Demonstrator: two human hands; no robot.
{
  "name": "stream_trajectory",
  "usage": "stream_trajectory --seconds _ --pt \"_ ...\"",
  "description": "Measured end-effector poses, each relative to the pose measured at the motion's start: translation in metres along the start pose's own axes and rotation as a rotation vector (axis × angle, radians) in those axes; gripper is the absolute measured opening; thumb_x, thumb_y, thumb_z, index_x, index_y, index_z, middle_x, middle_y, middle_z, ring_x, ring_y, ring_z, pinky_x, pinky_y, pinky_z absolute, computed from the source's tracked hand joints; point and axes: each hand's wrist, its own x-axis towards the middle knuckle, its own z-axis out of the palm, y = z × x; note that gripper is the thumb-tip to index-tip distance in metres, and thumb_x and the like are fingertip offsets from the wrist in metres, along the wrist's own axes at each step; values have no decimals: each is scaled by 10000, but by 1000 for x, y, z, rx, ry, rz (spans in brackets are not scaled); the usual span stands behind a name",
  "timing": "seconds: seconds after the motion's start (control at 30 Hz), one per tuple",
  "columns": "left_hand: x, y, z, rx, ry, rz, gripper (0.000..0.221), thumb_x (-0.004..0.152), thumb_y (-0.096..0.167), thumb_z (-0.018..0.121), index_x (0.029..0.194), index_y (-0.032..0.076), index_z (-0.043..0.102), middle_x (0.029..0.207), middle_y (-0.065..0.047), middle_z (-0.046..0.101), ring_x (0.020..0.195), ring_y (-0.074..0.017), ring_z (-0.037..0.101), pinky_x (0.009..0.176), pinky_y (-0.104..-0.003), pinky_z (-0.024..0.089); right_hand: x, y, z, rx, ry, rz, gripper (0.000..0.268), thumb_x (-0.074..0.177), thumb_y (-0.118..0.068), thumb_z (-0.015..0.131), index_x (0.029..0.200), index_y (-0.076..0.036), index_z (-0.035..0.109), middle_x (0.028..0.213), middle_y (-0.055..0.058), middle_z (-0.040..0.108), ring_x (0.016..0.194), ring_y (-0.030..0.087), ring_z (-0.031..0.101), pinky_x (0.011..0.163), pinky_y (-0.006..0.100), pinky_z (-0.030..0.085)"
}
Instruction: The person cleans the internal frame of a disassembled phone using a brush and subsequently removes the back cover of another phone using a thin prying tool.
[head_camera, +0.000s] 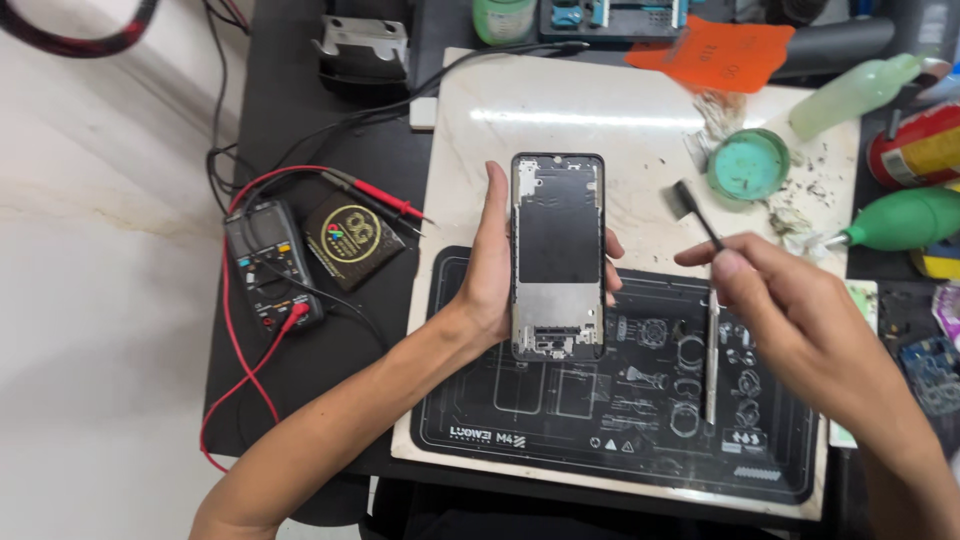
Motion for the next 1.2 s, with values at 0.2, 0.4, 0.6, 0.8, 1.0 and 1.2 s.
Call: stream_trajectory --seconds 0.2,0.4,0.6,0.8,1.0,1.2 --pt "-2 6 0 -98 52 -25 950 1009 782 122 1219 -22 583 966 -213 672 782 -326 730 719 -450 641 -9 -13 10 -297 2 -105 486 975 -99 616 1455 -170 596 881 68 556 613 166 490 520 307 390" --pt "-3 2 -2 -79 43 78 885 1048 757 193 1248 -16 572 987 -229 684 824 -316 725 741 -449 633 -18 -21 30 -179 -48 -34 582 954 -74 639 1512 -199 526 1045 35 719 606 162 624 467 318 514" --pt "-6 -6 -5 -6 30 117 893 1079 758 208 1275 -30 581 1016 -221 670 883 -278 712 733 -393 610 -21 -28 53 -110 74 -465 455 904 -3 633 1346 -108 634 1010 77 726 795 156 720 648 321 577" --pt "-5 4 -4 27 110 186 957 1020 785 184 1240 -63 570 957 -181 669 843 -259 714 714 -397 630 -20 -26 32 -489 -617 -47 598 900 -97 654 1432 -371 656 879 -46 681 559 96 668 562 352 531" --pt "-12 7 7 127 132 262 961 1024 744 175 1525 -20 472 949 -157 665 840 -232 697 752 -364 613 -25 -23 56 -137 -244 -204 524 884 -53 647 1366 -252 707 882 -23 684 594 109 598 473 356 454" --pt "-11 16 4 114 173 331 967 1044 740 156 1458 -52 526 926 -167 669 815 -249 707 704 -356 594 -20 -5 24 -515 -555 -211 564 905 -170 661 1430 -374 660 906 -78 682 593 80 652 527 262 600"
